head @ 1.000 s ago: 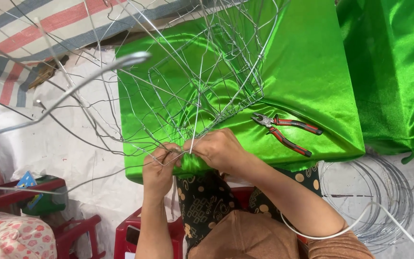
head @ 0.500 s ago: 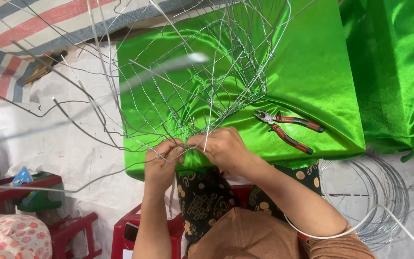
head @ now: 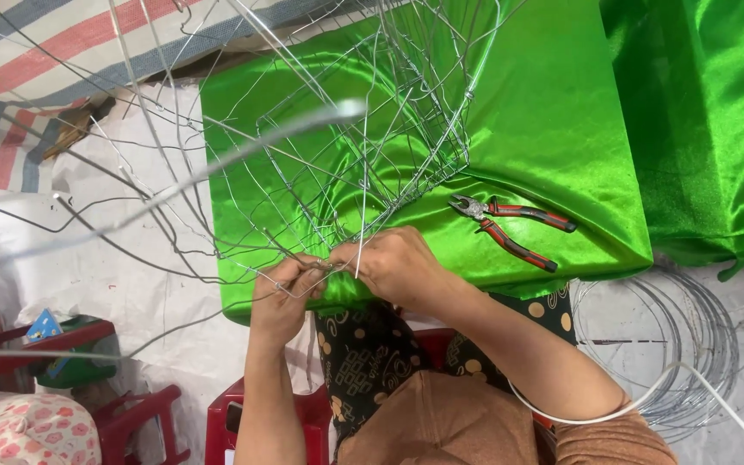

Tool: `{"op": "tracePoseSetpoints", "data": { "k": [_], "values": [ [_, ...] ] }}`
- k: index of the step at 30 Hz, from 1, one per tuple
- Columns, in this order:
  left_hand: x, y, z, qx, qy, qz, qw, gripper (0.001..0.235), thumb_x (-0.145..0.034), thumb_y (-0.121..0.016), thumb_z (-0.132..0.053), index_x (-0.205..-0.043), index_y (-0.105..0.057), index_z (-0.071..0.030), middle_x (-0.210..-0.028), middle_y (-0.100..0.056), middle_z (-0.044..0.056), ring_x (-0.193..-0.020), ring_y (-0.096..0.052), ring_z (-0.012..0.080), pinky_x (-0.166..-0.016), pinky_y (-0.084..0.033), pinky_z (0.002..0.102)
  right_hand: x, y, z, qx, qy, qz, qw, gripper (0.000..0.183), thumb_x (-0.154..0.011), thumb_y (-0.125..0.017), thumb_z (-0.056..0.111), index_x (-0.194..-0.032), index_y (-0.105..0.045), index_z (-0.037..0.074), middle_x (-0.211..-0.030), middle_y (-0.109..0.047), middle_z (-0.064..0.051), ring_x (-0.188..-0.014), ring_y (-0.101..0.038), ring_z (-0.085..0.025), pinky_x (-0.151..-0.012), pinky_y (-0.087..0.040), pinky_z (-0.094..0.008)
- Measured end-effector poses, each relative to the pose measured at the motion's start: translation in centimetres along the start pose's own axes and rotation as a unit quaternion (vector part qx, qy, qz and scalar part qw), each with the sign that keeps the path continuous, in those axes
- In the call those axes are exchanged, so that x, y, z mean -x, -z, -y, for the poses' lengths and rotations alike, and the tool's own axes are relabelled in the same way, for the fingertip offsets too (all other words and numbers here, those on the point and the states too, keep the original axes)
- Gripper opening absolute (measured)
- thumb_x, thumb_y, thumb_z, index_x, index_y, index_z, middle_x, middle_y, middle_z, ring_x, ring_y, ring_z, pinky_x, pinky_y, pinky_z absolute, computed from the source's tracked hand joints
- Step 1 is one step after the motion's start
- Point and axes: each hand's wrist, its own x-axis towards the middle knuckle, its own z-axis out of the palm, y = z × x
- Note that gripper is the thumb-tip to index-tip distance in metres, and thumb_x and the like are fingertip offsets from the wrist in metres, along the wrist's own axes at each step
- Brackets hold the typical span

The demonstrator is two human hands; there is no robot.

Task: Assembling a wire cage structure by joining and cutting metal wires using pliers.

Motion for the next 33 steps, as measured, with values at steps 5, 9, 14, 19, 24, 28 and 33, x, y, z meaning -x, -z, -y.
{"op": "tracePoseSetpoints", "data": {
  "k": [5, 9, 14, 19, 24, 28, 33],
  "values": [
    [-0.2, -0.1, 0.3, 0.022, -0.014, 0.000, 1.000, 0.016, -0.095, -0.065, -0.006, -0.084, -0.070, 0.004, -0.058, -0.063, 0.011, -0.046, -0.055, 0.0156, -0.049, -0.050, 0.028, -0.1, 0.2, -0.1, -0.011, -0.002, -0.002, 1.000, 0.024, -0.104, -0.055, 0.017, -0.112, -0.075, 0.009, -0.047, -0.053, -0.003, -0.037, -0.048, -0.016, -0.042, -0.041, -0.025],
    [-0.7, -0.6, 0.0, 0.053, 0.001, -0.009, 0.999, 0.014, -0.096, -0.060, -0.004, -0.092, -0.070, 0.005, -0.057, -0.059, 0.008, -0.049, -0.050, 0.0137, -0.051, -0.047, 0.028, 0.4, 0.0, 0.2, -0.009, -0.005, -0.048, 0.999, 0.030, -0.097, -0.063, 0.010, -0.126, -0.070, 0.010, -0.085, -0.078, -0.015, -0.068, -0.074, -0.028, -0.059, -0.057, -0.038],
    [-0.9, -1.3, 1.0, 0.032, -0.043, -0.043, 0.998, 0.011, -0.094, -0.061, 0.001, -0.097, -0.070, 0.007, -0.057, -0.059, 0.011, -0.051, -0.050, 0.0163, -0.053, -0.046, 0.031, 2.0, -1.5, -1.9, 0.104, 0.006, -0.107, 0.989, 0.028, -0.096, -0.070, 0.018, -0.123, -0.073, 0.014, -0.094, -0.080, -0.009, -0.075, -0.076, -0.026, -0.064, -0.059, -0.037],
    [-0.9, -2.5, 2.0, 0.100, -0.080, -0.089, 0.988, 0.014, -0.096, -0.058, 0.001, -0.101, -0.070, 0.004, -0.060, -0.061, 0.011, -0.052, -0.051, 0.0156, -0.055, -0.047, 0.030, 1.0, -0.5, -1.4, 0.190, 0.018, -0.109, 0.976, 0.012, -0.092, -0.077, 0.022, -0.104, -0.077, 0.017, -0.094, -0.080, 0.000, -0.076, -0.075, -0.022, -0.067, -0.060, -0.036],
    [-1.1, -4.0, 4.1, 0.055, -0.135, -0.117, 0.982, 0.010, -0.094, -0.068, -0.009, -0.102, -0.072, -0.004, -0.087, -0.075, 0.014, -0.078, -0.074, 0.0335, -0.070, -0.060, 0.040, 1.7, 0.7, -2.5, 0.166, 0.003, -0.093, 0.982, 0.014, -0.089, -0.077, 0.000, -0.091, -0.077, 0.014, -0.092, -0.080, -0.003, -0.085, -0.076, -0.026, -0.077, -0.060, -0.036],
    [-0.9, -5.8, 4.5, 0.048, -0.129, -0.134, 0.981, 0.012, -0.093, -0.069, -0.014, -0.104, -0.072, -0.010, -0.088, -0.075, 0.010, -0.082, -0.074, 0.0312, -0.072, -0.061, 0.041, 2.3, 2.0, -2.8, 0.151, -0.010, -0.069, 0.986, 0.010, -0.090, -0.079, -0.001, -0.088, -0.072, 0.006, -0.089, -0.077, -0.010, -0.085, -0.075, -0.031, -0.079, -0.058, -0.039],
    [-0.9, -5.4, 1.5, 0.014, -0.145, -0.164, 0.976, 0.009, -0.092, -0.067, -0.011, -0.100, -0.070, -0.009, -0.080, -0.073, 0.008, -0.070, -0.073, 0.0273, -0.060, -0.060, 0.035, 1.3, 2.4, -0.7, 0.135, -0.016, -0.086, 0.987, 0.013, -0.095, -0.076, -0.005, -0.087, -0.067, 0.000, -0.081, -0.073, -0.014, -0.066, -0.069, -0.032, -0.066, -0.055, -0.038]
  ]
}}
